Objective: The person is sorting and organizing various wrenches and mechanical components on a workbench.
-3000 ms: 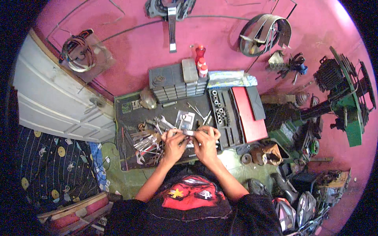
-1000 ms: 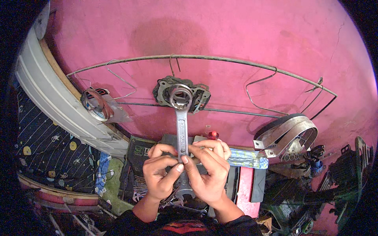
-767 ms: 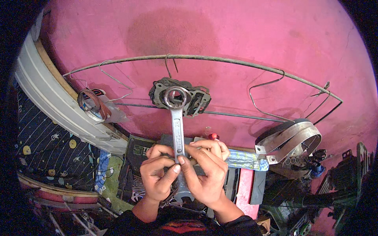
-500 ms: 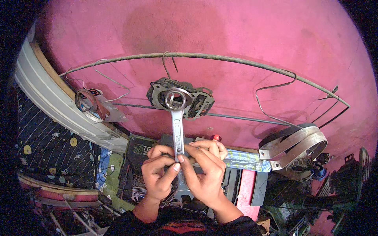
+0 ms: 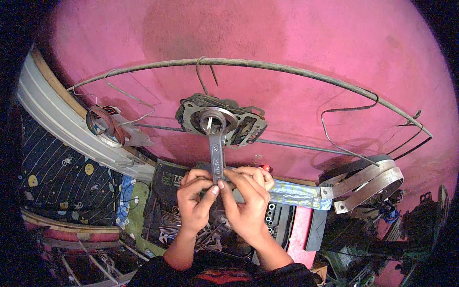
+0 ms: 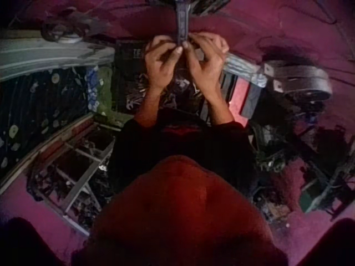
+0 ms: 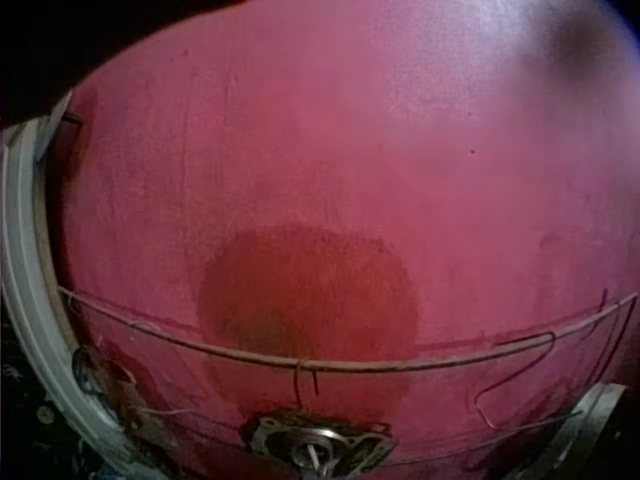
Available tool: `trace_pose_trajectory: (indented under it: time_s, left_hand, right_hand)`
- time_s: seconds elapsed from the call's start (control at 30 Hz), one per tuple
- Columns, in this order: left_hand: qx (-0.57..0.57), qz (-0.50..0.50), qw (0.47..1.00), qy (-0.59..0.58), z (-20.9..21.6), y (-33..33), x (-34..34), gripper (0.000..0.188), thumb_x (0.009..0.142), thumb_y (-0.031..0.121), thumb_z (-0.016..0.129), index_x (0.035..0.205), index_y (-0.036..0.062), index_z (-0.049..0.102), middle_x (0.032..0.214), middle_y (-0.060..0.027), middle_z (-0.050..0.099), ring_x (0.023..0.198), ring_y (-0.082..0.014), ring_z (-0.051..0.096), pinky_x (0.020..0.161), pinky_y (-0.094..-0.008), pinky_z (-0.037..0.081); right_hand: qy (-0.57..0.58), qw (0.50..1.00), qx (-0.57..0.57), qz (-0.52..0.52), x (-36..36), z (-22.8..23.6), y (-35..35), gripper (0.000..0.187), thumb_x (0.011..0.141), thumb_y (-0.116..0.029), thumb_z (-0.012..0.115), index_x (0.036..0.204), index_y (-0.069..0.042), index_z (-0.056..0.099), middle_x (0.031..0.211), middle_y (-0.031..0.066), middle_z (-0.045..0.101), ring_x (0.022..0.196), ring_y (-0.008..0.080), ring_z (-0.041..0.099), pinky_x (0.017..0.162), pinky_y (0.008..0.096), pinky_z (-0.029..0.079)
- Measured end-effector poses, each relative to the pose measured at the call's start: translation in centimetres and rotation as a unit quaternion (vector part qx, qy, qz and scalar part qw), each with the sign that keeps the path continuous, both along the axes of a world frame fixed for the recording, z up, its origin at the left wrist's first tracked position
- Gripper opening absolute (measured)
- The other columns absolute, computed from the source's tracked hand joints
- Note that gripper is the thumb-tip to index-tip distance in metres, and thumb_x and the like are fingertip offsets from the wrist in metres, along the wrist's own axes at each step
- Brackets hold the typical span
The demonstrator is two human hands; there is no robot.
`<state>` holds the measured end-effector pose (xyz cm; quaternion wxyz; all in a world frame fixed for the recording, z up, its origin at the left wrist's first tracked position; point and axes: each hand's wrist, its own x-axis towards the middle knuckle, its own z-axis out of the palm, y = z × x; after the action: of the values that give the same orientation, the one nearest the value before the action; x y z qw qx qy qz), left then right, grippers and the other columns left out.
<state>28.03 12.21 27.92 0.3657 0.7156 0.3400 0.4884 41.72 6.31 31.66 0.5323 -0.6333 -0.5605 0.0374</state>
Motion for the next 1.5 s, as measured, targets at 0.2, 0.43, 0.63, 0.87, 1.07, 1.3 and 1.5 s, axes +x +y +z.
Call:
trace_pose_trajectory:
  time_s: [0.2, 0.43, 0.63, 0.87, 1.07, 1.3, 1.5]
  left_hand:
    - [-0.027, 0.029, 0.999, -0.017, -1.8, 1.7, 0.7, 0.013, 0.088, 0.012, 0.082, 0.092, 0.0012, 0.076, 0.090, -0.0100, 0.072, 0.090, -0.0276, 0.068, 0.084, -0.0402, 0.049]
    - [-0.016, 0.067, 0.998, -0.004, -2.3, 1.4, 0.7, 0.016, 0.088, 0.006, 0.079, 0.104, 0.0032, 0.078, 0.096, -0.0109, 0.075, 0.095, -0.0278, 0.069, 0.087, -0.0406, 0.052]
    - [-0.036, 0.061, 0.997, 0.021, -2.9, 0.7, 0.1, 0.024, 0.092, 0.003, 0.074, 0.116, -0.0001, 0.075, 0.109, -0.0124, 0.075, 0.107, -0.0266, 0.069, 0.100, -0.0376, 0.051]
    - [-0.040, 0.094, 0.994, 0.028, -5.0, -0.8, -2.0, 0.023, 0.091, 0.011, 0.078, 0.113, 0.0068, 0.079, 0.106, -0.0105, 0.076, 0.106, -0.0305, 0.067, 0.098, -0.0439, 0.050]
    - [-0.082, 0.096, 0.985, 0.114, -8.1, -4.1, -6.2, 0.022, 0.092, 0.012, 0.077, 0.113, 0.0066, 0.078, 0.108, -0.0110, 0.077, 0.108, -0.0295, 0.068, 0.099, -0.0418, 0.049]
    - [-0.183, 0.056, 0.958, 0.214, -17.1, -10.7, -13.2, 0.020, 0.093, 0.020, 0.079, 0.110, 0.0097, 0.078, 0.103, -0.0152, 0.077, 0.103, -0.0372, 0.068, 0.092, -0.0464, 0.051]
    - [-0.251, -0.014, 0.909, 0.333, -25.1, -17.4, -18.4, 0.029, 0.092, 0.031, 0.079, 0.115, 0.0126, 0.078, 0.114, -0.0161, 0.077, 0.114, -0.0390, 0.066, 0.101, -0.0571, 0.040]
  right_hand:
    - [-0.006, 1.000, -0.012, -0.007, 0.0, -1.2, 0.8, 0.027, 0.085, -0.006, 0.079, 0.112, -0.006, 0.079, 0.098, 0.0081, 0.076, 0.101, 0.0240, 0.066, 0.102, 0.0384, 0.037]
    - [-0.021, 0.999, -0.035, -0.012, -0.3, -2.2, 0.7, 0.038, 0.085, -0.006, 0.079, 0.123, -0.007, 0.076, 0.105, 0.0097, 0.075, 0.107, 0.0253, 0.065, 0.104, 0.0392, 0.035]
    - [-0.019, 0.997, -0.072, -0.014, -0.4, -3.3, -0.2, 0.040, 0.086, -0.007, 0.079, 0.125, -0.008, 0.075, 0.109, 0.0101, 0.075, 0.114, 0.0257, 0.064, 0.107, 0.0413, 0.033]
    - [-0.035, 0.992, -0.122, -0.010, -0.8, -5.2, -2.6, 0.031, 0.085, -0.008, 0.079, 0.117, -0.009, 0.077, 0.110, 0.0076, 0.076, 0.115, 0.0272, 0.064, 0.108, 0.0432, 0.035]
    - [-0.045, 0.981, -0.187, -0.015, -0.9, -8.2, -7.3, 0.027, 0.086, -0.011, 0.079, 0.113, -0.009, 0.077, 0.110, 0.0083, 0.076, 0.115, 0.0278, 0.063, 0.109, 0.0450, 0.033]
    - [-0.046, 0.958, -0.280, -0.039, -1.5, -14.2, -15.4, 0.029, 0.085, -0.011, 0.078, 0.114, -0.012, 0.078, 0.103, 0.0086, 0.074, 0.117, 0.0302, 0.061, 0.109, 0.0496, 0.032]
    - [-0.053, 0.933, -0.346, -0.088, -3.3, -19.0, -21.5, 0.025, 0.086, -0.014, 0.078, 0.110, -0.010, 0.078, 0.105, 0.0099, 0.076, 0.114, 0.0311, 0.063, 0.107, 0.0504, 0.034]
